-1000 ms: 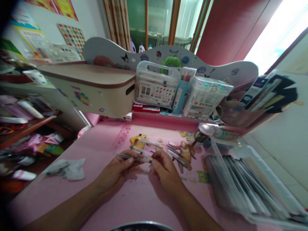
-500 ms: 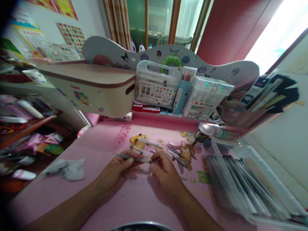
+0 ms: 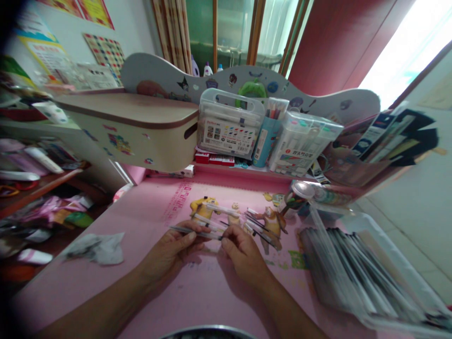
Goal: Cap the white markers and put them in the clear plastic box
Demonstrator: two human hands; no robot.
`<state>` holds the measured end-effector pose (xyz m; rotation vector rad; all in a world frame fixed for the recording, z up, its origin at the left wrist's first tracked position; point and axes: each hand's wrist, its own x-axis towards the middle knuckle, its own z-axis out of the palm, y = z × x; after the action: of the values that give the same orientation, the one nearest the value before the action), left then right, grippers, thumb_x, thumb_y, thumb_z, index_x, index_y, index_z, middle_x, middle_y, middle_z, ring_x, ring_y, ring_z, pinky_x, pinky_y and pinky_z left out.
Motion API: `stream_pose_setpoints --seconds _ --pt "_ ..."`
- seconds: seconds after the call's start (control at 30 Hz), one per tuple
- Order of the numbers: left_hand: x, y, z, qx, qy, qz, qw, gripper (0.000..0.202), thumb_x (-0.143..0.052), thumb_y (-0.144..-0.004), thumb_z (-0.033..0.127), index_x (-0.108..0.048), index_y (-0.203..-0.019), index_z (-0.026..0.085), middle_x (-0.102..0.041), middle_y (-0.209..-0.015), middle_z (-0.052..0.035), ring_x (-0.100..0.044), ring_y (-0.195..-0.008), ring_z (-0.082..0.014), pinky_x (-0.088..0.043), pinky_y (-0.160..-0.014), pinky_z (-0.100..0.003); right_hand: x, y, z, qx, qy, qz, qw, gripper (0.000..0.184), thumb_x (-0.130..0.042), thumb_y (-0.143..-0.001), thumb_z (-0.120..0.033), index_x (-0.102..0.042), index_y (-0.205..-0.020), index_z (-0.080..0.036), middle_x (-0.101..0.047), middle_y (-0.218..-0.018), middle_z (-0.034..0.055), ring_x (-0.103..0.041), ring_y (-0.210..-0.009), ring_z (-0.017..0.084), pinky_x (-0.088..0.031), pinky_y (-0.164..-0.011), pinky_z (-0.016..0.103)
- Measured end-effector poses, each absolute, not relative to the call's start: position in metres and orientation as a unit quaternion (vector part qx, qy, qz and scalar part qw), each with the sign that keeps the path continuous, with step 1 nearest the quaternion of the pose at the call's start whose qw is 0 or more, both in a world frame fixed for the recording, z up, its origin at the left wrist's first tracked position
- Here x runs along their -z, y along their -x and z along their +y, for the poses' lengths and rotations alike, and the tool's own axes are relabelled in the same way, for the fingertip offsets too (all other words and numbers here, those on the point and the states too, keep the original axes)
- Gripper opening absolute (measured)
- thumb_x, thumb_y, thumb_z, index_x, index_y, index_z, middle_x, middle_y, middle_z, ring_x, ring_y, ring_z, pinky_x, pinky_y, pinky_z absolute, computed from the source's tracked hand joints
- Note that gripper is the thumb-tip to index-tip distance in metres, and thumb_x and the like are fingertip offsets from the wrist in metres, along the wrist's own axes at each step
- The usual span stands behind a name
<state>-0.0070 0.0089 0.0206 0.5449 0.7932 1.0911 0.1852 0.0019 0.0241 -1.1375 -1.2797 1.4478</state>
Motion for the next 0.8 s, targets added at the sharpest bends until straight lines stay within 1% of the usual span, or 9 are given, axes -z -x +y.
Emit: stream_pose_setpoints --seconds 0.03,0.13,0.17,0.27,0.33,0.4,0.5,0.67,0.8 --pt "-0.022 0.007 0.009 -0.499 -0.248 0.363 0.747 0.025 -0.087 -0.067 0.021 -0.067 -0.081 0.015 -0.077 -0.097 -0.0074 -0.074 -0.082 -0.0175 -0.059 -0.066 -0.019 -0.025 -0.185 0.002 -0.573 0.467 -0.522 0.425 0.023 -0.06 -0.086 -0.037 -0.051 -0.072 -0.021 -0.046 -0.06 -0.0048 -0.039 -0.055 0.011 -0.031 -0.051 0.023" --pt "-0.026 0.005 0.008 -0.494 -0.247 0.368 0.748 0.025 -0.086 -0.067 0.022 -0.067 -0.082 0.016 -0.077 -0.096 -0.0066 -0.073 -0.073 -0.0159 -0.057 -0.058 -0.018 -0.028 -0.185 0.001 -0.554 0.486 -0.538 0.409 0.03 -0.054 -0.09 -0.04 -0.051 -0.068 -0.02 -0.044 -0.061 -0.0041 -0.039 -0.057 0.011 -0.031 -0.052 0.023" --pt "-0.026 0.005 0.008 -0.494 -0.247 0.368 0.748 0.025 -0.086 -0.067 0.021 -0.067 -0.082 0.016 -0.077 -0.096 -0.0063 -0.073 -0.073 -0.0156 -0.057 -0.058 -0.019 -0.029 -0.185 0.001 -0.556 0.486 -0.535 0.41 0.029 -0.054 -0.09 -0.04 -0.051 -0.069 -0.02 -0.044 -0.061 -0.0042 -0.039 -0.056 0.011 -0.031 -0.052 0.023" --pt "-0.026 0.005 0.008 -0.498 -0.249 0.364 0.747 0.023 -0.086 -0.067 0.02 -0.068 -0.08 0.016 -0.077 -0.096 -0.0067 -0.073 -0.079 -0.0167 -0.059 -0.067 -0.021 -0.029 -0.186 0.001 -0.566 0.482 -0.527 0.411 0.02 -0.056 -0.086 -0.037 -0.053 -0.075 -0.02 -0.046 -0.061 -0.0044 -0.039 -0.055 0.011 -0.03 -0.052 0.023" --pt "-0.025 0.005 0.008 -0.494 -0.253 0.366 0.747 0.022 -0.085 -0.068 0.021 -0.068 -0.081 0.016 -0.076 -0.098 -0.0071 -0.073 -0.079 -0.0165 -0.059 -0.068 -0.021 -0.027 -0.187 0.002 -0.555 0.487 -0.537 0.408 0.018 -0.058 -0.085 -0.033 -0.053 -0.074 -0.02 -0.047 -0.061 -0.0044 -0.04 -0.056 0.011 -0.031 -0.053 0.023" --pt "-0.023 0.006 0.008 -0.492 -0.256 0.37 0.745 0.021 -0.085 -0.069 0.021 -0.068 -0.082 0.016 -0.076 -0.099 -0.0072 -0.073 -0.08 -0.0164 -0.059 -0.068 -0.021 -0.025 -0.188 0.003 -0.545 0.49 -0.548 0.403 0.02 -0.058 -0.085 -0.034 -0.052 -0.072 -0.02 -0.048 -0.06 -0.004 -0.041 -0.056 0.011 -0.032 -0.054 0.024" --pt "-0.021 0.006 0.008 -0.494 -0.264 0.372 0.74 0.021 -0.084 -0.07 0.021 -0.068 -0.082 0.016 -0.076 -0.099 -0.007 -0.073 -0.083 -0.0166 -0.059 -0.069 -0.02 -0.021 -0.19 0.003 -0.569 0.483 -0.536 0.395 0.025 -0.057 -0.086 -0.04 -0.051 -0.071 -0.021 -0.047 -0.059 -0.0044 -0.039 -0.053 0.011 -0.031 -0.05 0.023" --pt "-0.02 0.006 0.007 -0.483 -0.272 0.378 0.741 0.021 -0.084 -0.071 0.023 -0.068 -0.083 0.017 -0.075 -0.1 -0.0062 -0.072 -0.072 -0.0151 -0.056 -0.057 -0.019 -0.015 -0.187 0.001 -0.581 0.496 -0.511 0.395 0.031 -0.059 -0.086 -0.043 -0.048 -0.066 -0.021 -0.043 -0.056 -0.0053 -0.037 -0.052 0.01 -0.027 -0.047 0.022" --pt "-0.022 0.006 0.008 -0.485 -0.282 0.38 0.736 0.02 -0.083 -0.071 0.024 -0.068 -0.082 0.015 -0.075 -0.098 -0.0079 -0.071 -0.075 -0.0153 -0.057 -0.064 -0.021 -0.013 -0.183 -0.004 -0.631 0.47 -0.47 0.401 0.031 -0.056 -0.087 -0.043 -0.045 -0.067 -0.022 -0.041 -0.054 -0.006 -0.035 -0.05 0.011 -0.025 -0.046 0.023"
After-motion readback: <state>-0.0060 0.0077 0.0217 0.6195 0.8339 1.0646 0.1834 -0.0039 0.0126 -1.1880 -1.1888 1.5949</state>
